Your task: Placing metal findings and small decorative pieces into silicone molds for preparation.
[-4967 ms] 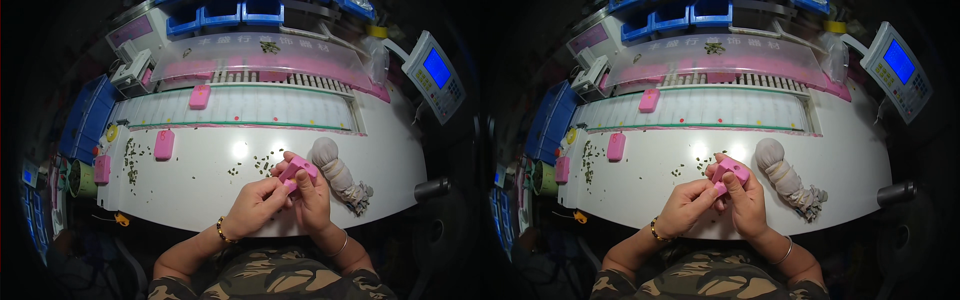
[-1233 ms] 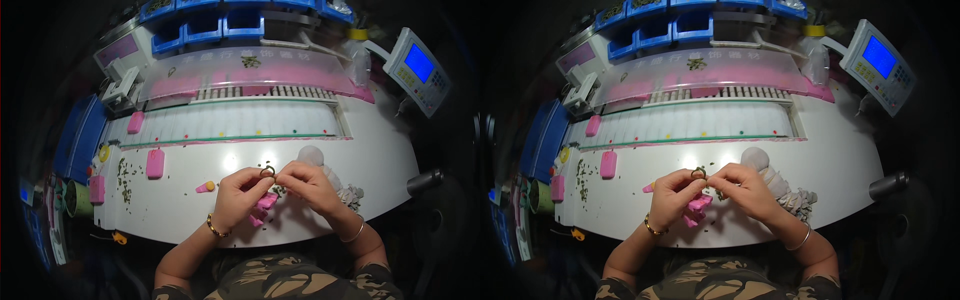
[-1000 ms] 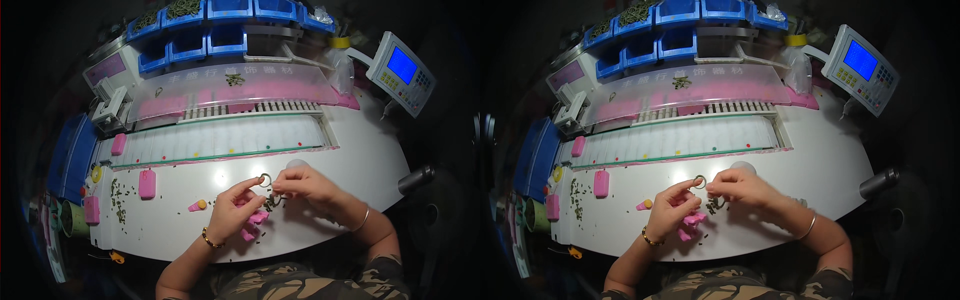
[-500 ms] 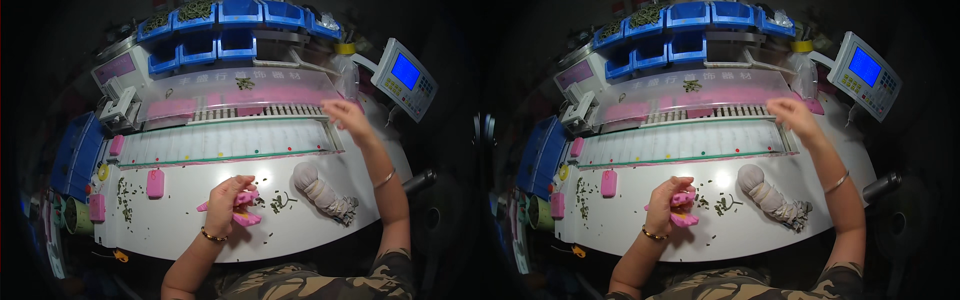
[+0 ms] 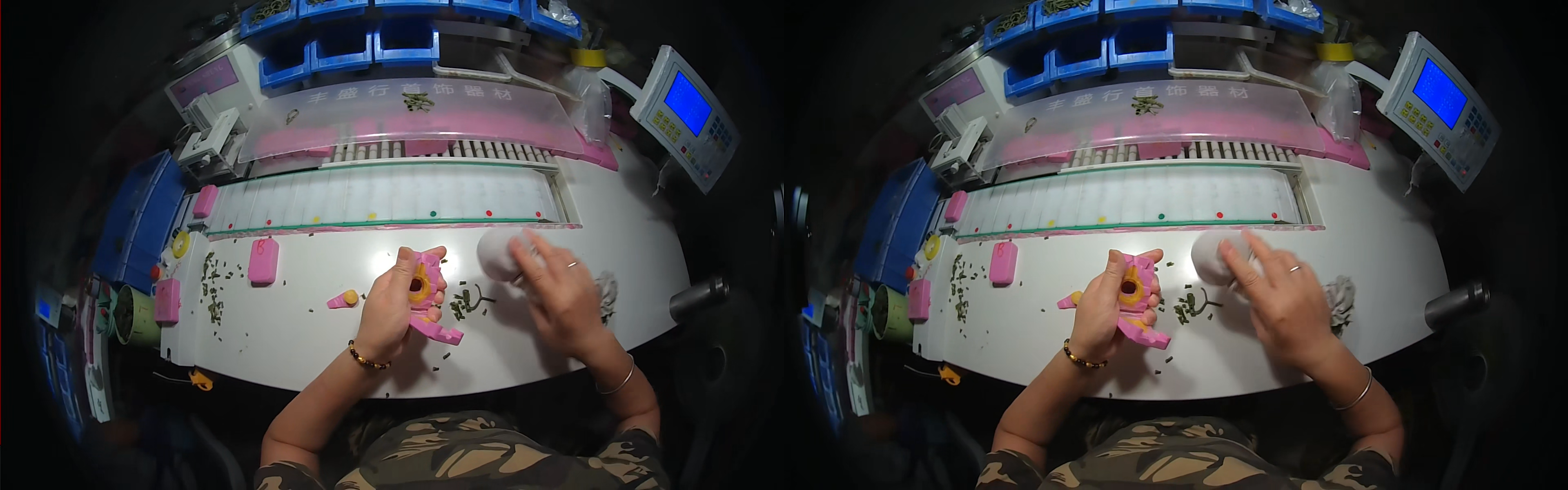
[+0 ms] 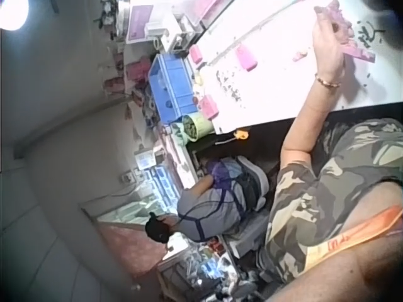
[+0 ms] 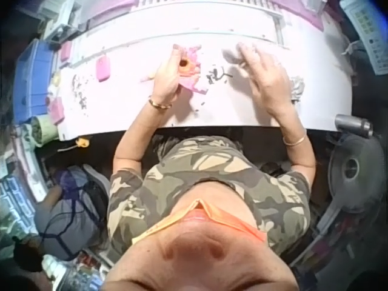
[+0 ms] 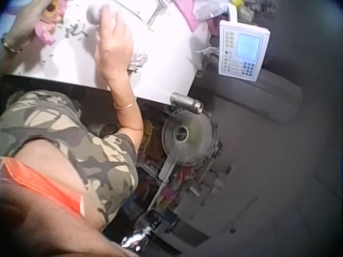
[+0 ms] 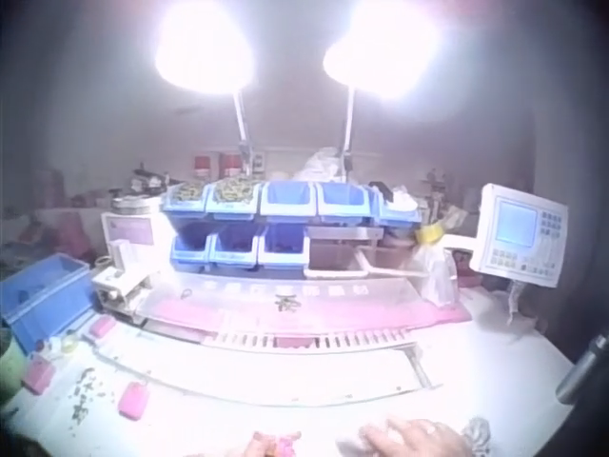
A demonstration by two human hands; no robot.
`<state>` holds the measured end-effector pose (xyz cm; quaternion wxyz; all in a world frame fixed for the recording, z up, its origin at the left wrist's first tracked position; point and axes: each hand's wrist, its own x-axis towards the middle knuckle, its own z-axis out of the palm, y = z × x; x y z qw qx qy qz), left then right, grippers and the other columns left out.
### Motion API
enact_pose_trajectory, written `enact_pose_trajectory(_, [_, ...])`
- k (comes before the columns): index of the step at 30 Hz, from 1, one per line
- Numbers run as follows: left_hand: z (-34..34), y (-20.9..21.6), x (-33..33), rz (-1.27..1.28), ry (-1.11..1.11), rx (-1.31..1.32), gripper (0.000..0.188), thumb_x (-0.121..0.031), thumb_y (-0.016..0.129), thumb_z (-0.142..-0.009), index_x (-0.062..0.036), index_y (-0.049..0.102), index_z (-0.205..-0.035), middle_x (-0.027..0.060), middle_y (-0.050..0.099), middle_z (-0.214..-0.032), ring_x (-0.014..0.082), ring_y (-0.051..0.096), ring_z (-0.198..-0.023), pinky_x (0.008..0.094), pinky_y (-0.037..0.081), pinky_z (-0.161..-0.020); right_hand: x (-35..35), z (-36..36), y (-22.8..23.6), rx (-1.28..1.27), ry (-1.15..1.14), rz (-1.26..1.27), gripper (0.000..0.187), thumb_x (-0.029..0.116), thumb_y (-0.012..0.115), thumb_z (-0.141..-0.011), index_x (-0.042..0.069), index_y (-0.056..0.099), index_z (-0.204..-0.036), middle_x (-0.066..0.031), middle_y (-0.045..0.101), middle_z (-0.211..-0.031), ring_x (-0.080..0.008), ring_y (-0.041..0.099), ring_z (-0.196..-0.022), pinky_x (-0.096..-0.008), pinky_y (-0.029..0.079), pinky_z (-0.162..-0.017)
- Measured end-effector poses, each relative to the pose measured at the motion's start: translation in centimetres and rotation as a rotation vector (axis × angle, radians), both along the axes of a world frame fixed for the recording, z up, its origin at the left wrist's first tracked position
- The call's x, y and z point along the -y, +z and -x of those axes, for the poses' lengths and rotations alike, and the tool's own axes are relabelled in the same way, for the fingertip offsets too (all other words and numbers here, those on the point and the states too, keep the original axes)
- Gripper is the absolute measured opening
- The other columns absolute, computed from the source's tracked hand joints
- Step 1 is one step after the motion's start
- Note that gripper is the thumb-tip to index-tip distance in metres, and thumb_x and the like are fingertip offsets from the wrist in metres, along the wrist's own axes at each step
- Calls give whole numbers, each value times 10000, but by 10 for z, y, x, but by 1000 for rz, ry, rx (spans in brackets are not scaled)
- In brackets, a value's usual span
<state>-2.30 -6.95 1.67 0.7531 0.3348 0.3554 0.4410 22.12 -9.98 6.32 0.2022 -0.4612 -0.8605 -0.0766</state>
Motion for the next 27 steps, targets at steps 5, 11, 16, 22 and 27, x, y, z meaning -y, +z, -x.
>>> enact_pose_trajectory(5, [-1,10,10,-96,-29,-20,658,-493,228,-1048,34,436,-1382,105,623,-1000,135,600,-773,275,524,-656,1,26,27,-88,54,-420,594,55,677,-761,127,575,-1342,-206,612,-1249,-284,630,-879,-380,510,-721])
enact_pose_trajectory(11, [5,-4,16,-192,31,-128,589,-434,222,-1065,6,420,-1403,141,617,-1093,149,615,-875,277,540,-701,14,46,37,133,276,-95,528,83,690,-712,190,662,-1228,-179,624,-1250,-239,619,-875,-332,490,-763])
enact_pose_trajectory(16, [9,3,5,-407,90,-193,563,-418,258,-1064,10,406,-1398,117,596,-1089,119,580,-913,255,525,-708,22,57,29,97,173,-331,475,184,589,-832,251,613,-1302,-130,592,-1322,-188,590,-849,-265,445,-718])
enact_pose_trajectory(22, [25,-1,21,-521,228,-280,508,-419,400,-1032,-35,388,-1364,67,541,-967,115,553,-849,238,507,-594,20,47,14,229,181,38,572,81,620,-754,232,591,-1306,-96,559,-1357,-226,596,-912,-339,452,-802])
enact_pose_trajectory(27, [70,-1,-4,-313,505,-52,387,-399,438,-1024,-54,480,-1193,86,584,-887,120,591,-751,255,508,-556,-6,19,-23,242,-88,48,598,16,619,-750,122,548,-1334,-144,507,-1396,-293,562,-1053,-407,421,-874])
